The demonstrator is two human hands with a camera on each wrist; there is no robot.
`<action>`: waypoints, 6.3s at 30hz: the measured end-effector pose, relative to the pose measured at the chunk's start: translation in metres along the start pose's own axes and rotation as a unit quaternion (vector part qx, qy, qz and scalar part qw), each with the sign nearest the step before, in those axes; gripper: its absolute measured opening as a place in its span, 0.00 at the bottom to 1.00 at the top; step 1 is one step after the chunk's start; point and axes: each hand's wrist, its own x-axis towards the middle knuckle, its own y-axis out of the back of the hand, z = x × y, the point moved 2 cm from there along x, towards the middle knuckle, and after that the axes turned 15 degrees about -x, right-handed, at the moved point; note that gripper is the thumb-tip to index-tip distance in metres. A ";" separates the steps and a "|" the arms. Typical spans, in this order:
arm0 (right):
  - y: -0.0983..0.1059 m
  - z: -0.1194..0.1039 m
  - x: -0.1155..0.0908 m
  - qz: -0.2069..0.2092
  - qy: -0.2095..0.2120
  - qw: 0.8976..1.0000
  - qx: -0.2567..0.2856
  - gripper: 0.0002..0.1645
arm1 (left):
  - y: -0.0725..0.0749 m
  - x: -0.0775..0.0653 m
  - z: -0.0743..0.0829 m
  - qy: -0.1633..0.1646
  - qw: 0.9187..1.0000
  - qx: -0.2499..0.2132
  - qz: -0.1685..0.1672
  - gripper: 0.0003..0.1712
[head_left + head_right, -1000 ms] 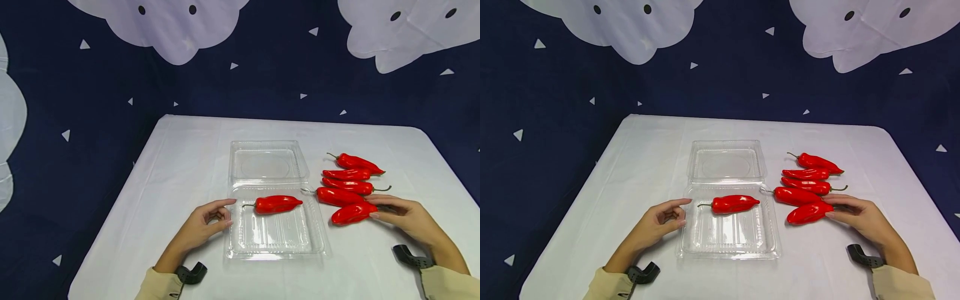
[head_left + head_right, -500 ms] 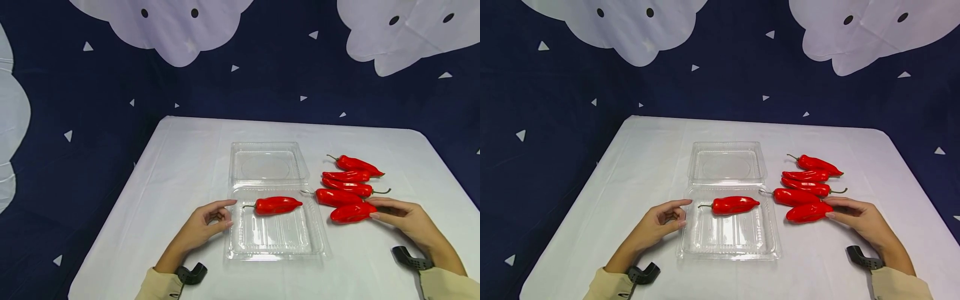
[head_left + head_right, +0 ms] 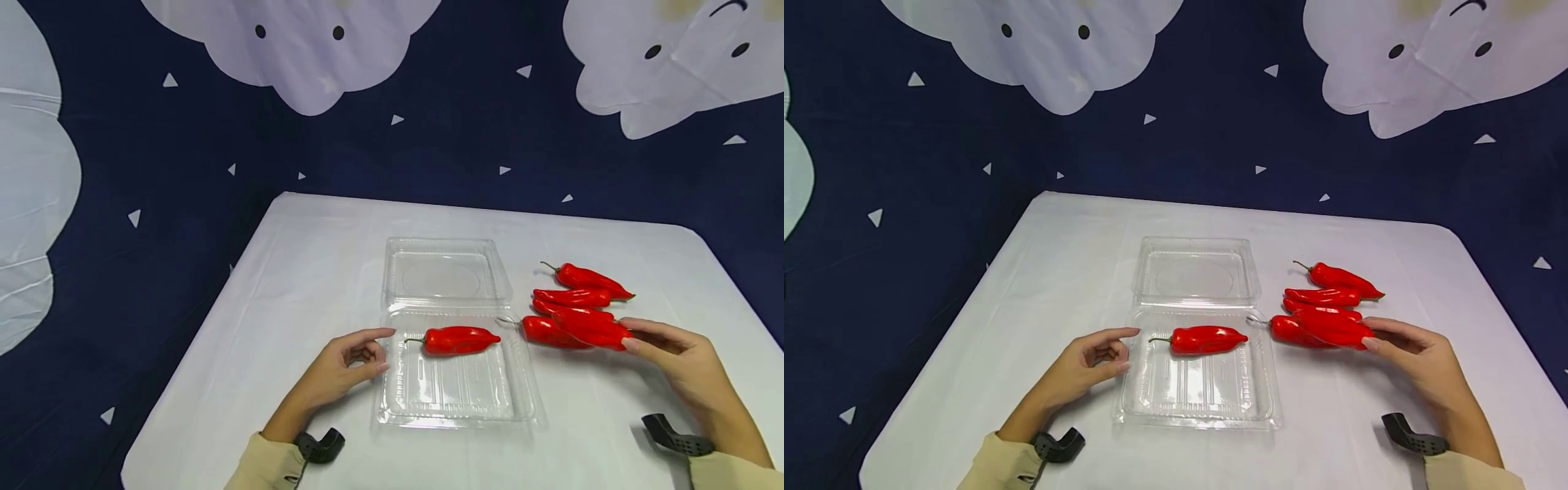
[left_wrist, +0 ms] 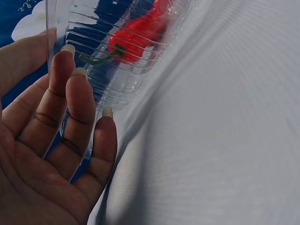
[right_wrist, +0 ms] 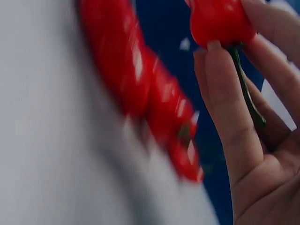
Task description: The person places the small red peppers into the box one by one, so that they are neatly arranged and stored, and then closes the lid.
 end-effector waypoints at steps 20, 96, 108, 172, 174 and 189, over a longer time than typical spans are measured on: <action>-0.154 -0.102 -0.003 -0.056 0.195 0.955 -0.219 0.25 | -0.001 0.001 -0.003 -0.004 1.000 0.001 -0.009 0.28; -0.049 0.013 0.014 0.023 0.070 0.946 -0.315 0.26 | 0.000 -0.001 -0.002 -0.007 1.000 0.010 -0.004 0.28; -0.049 0.011 0.011 0.007 0.001 0.948 -0.319 0.27 | -0.001 -0.003 -0.004 0.000 1.000 0.009 -0.001 0.28; -0.178 -0.109 -0.034 -0.079 0.348 0.846 -0.396 0.29 | -0.002 0.000 -0.002 -0.001 1.000 0.009 0.002 0.28; -0.179 -0.110 -0.034 -0.081 0.349 0.841 -0.406 0.29 | -0.002 -0.001 -0.003 -0.001 1.000 0.009 0.002 0.28; -0.179 -0.110 -0.033 -0.097 0.353 0.821 -0.438 0.27 | -0.002 -0.001 -0.002 0.009 1.000 0.011 0.002 0.28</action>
